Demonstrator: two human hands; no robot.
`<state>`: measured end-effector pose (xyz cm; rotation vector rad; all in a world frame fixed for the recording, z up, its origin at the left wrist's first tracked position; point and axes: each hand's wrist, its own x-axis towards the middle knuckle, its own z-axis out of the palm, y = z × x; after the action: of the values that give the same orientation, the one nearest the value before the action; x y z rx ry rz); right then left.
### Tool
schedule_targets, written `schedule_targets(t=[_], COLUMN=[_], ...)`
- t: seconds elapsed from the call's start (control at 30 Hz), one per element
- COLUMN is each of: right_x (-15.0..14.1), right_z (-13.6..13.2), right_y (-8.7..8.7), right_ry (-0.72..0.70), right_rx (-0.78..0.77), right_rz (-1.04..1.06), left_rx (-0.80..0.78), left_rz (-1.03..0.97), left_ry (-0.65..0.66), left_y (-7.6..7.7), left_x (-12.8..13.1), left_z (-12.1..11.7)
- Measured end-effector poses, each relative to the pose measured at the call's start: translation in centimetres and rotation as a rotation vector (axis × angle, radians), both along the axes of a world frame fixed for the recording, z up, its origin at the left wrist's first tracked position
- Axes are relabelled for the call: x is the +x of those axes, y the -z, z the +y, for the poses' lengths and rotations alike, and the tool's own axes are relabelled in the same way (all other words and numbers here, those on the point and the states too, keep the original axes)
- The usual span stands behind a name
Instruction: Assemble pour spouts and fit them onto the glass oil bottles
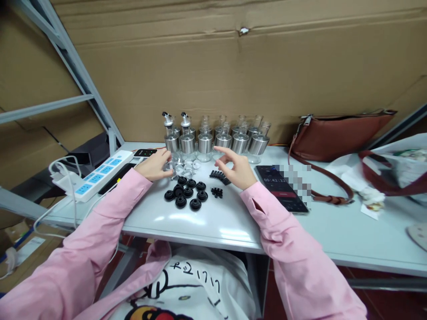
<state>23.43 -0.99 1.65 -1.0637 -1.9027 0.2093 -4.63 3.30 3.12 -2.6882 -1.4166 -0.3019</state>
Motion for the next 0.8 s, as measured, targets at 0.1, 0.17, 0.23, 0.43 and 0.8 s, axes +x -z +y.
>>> schedule_targets(t=[0.1,0.17,0.23,0.43,0.8], right_x=[0.0,-0.1,-0.1,-0.2,-0.2], right_z=[-0.1,-0.1,-0.1,-0.2,-0.2], right_y=[-0.2,-0.2,-0.2,-0.3,-0.3], right_ry=[-0.003,-0.006,-0.001,0.011,0.006], right_rx=[-0.023,-0.030,-0.031,-0.031,-0.027], right_rz=[0.055,0.070,0.062,0.043,0.032], left_rx=[0.022,0.001,-0.048,-0.158,-0.142], left_rz=[-0.080,-0.118,-0.121,-0.120,-0.188], left_ry=[-0.085,-0.184,-0.272,-0.248,-0.063], left_y=[-0.1,-0.1,-0.1,0.1,1.2], left_x=[0.0,-0.2,-0.3,0.0,0.2], left_z=[0.0,0.0,-0.1,-0.3,0.4])
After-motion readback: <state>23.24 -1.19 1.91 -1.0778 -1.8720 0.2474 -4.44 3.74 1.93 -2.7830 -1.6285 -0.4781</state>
